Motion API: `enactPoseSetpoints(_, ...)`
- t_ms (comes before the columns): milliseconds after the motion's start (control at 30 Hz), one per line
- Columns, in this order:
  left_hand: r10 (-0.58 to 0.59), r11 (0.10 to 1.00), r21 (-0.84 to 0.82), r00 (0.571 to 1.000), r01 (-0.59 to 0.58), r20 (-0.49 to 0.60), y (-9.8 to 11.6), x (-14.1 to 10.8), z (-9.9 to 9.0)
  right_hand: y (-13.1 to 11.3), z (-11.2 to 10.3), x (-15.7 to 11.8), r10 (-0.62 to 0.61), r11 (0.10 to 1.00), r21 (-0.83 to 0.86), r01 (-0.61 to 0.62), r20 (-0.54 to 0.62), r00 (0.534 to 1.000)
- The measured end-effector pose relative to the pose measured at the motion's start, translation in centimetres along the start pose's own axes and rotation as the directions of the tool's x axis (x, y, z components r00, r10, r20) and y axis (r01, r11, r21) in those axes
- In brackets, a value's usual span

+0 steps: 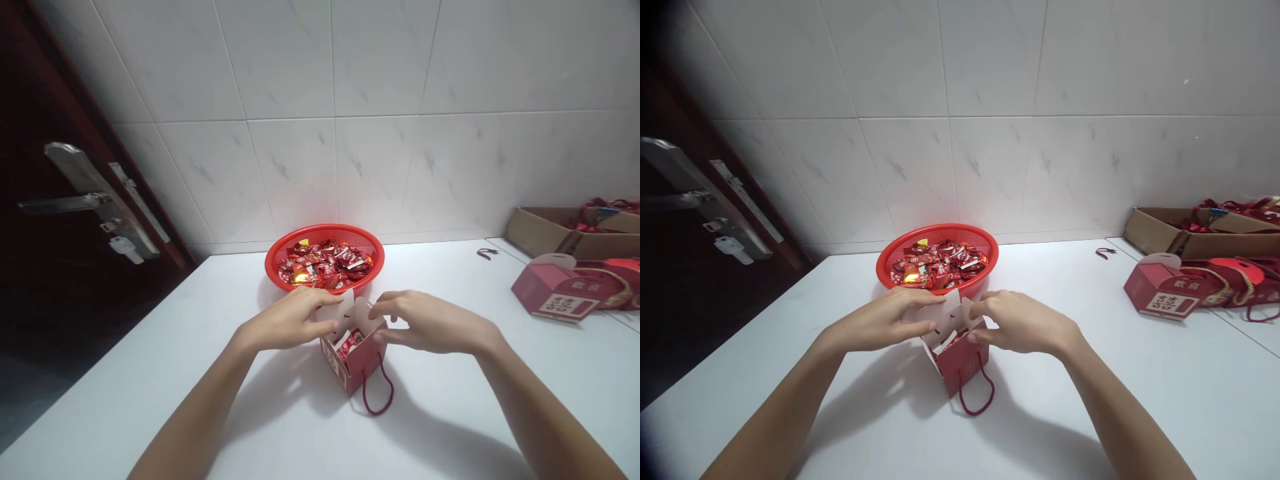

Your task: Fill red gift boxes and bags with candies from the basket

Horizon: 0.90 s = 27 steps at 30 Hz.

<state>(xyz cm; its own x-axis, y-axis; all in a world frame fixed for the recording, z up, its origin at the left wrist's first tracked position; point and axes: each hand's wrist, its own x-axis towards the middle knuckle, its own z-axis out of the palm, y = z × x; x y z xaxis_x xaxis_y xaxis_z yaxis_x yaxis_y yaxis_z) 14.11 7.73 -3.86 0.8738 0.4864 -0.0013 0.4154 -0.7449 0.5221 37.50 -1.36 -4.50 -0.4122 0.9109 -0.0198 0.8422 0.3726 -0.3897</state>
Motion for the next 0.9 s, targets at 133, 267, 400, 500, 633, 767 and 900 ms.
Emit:
enactPoseSetpoints(133, 0.013, 1.000, -0.006, 0.997, -0.013, 0.082, 0.1, -0.2, 0.0, 0.6, 3.7, 0.1, 0.037, 0.998, -0.051, -0.046, -0.163, 0.986)
enactPoseSetpoints(267, 0.057, 0.998, 0.009, 0.997, -0.058, 0.057, 0.0, -0.2, 0.5, 1.3, 7.6, 0.5, 0.013, 1.000, 0.006, -0.011, -0.402, 0.916)
enactPoseSetpoints(400, 0.078, 0.996, -0.046, 0.992, -0.074, 0.095, 0.0, -0.1, 0.9, 2.0, 9.7, 1.0, 0.011, 0.986, 0.146, 0.084, -0.551, 0.835)
enactPoseSetpoints(500, 0.095, 0.992, -0.103, 0.978, -0.077, 0.185, -0.1, -0.1, 1.0, 2.6, 10.6, 1.2, 0.021, 0.971, 0.196, 0.138, -0.642, 0.766)
enactPoseSetpoints(633, 0.108, 0.988, -0.133, 0.971, -0.081, 0.211, -0.5, 0.2, 1.1, 3.1, 12.0, 1.4, 0.052, 0.963, 0.220, 0.157, -0.720, 0.692)
enactPoseSetpoints(767, 0.084, 0.991, -0.111, 0.989, -0.071, 0.123, -1.0, 1.0, 1.7, 3.0, 12.6, 1.4, 0.038, 0.961, 0.212, 0.178, -0.739, 0.673)
enactPoseSetpoints(900, 0.021, 1.000, 0.003, 0.999, -0.020, -0.033, -1.1, 1.7, 2.9, 2.7, 12.2, 1.1, 0.012, 0.955, 0.212, 0.208, -0.728, 0.686)
